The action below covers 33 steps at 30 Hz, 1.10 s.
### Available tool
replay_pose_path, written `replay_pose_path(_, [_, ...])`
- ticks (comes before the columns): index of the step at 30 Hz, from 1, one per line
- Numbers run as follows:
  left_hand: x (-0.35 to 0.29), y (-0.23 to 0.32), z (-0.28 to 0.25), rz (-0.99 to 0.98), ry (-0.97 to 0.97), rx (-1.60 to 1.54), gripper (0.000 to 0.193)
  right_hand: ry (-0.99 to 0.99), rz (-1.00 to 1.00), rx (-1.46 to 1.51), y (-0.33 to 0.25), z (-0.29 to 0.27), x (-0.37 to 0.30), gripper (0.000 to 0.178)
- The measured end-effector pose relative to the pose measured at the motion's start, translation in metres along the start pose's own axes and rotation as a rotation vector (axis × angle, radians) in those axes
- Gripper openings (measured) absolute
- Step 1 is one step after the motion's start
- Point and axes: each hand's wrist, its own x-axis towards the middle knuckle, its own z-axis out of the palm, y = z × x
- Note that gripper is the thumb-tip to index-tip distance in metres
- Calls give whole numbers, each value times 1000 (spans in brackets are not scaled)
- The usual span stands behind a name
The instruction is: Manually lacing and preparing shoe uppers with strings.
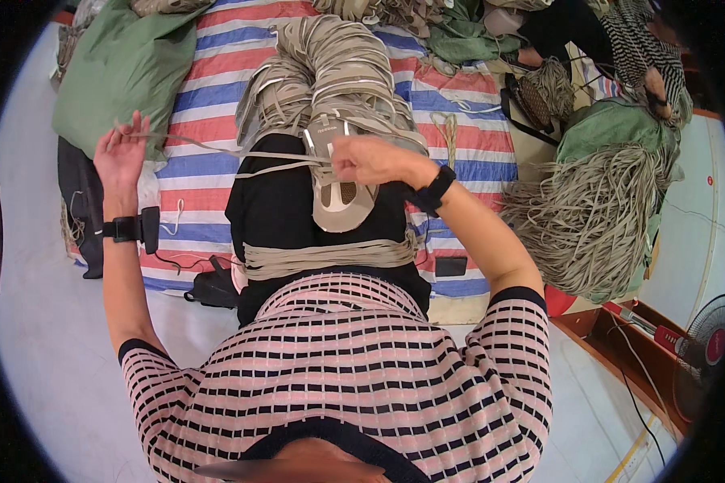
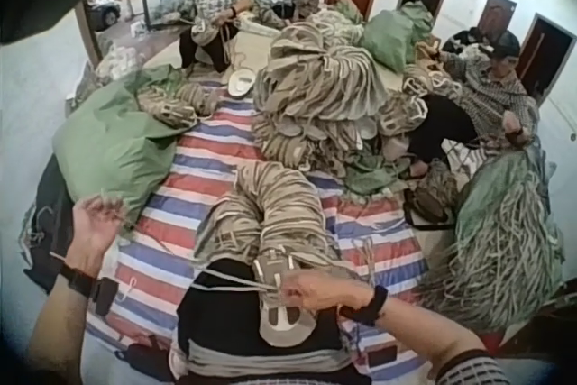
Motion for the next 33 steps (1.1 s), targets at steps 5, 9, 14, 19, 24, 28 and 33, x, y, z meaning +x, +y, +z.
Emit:
replay_pose_path(5, [10,-14,12,-240,-482,23,11,-133,45,593,9,-9,-4,7])
replay_pose_path(9, [56,19,-11,-225,-478,14,11,82,62,306,6,8,-15,6])
replay_pose_path(14, [122,90,-36,277,-152,423,34,667,245,-117,0,49,-21,9])
replay_pose_path(19, [170,218,-101,437,-122,513,37,540,382,411,4,40,-24,13])
replay_pose_path(24, [170,172,-90,395,-29,536,36,234,176,422,10,16,-30,18])
replay_pose_path(28, [138,124,-68,330,40,494,35,167,152,292,13,13,-23,17])
replay_pose_path(33, [137,123,-77,358,25,687,33,439,49,-41,6,30,-18,11])
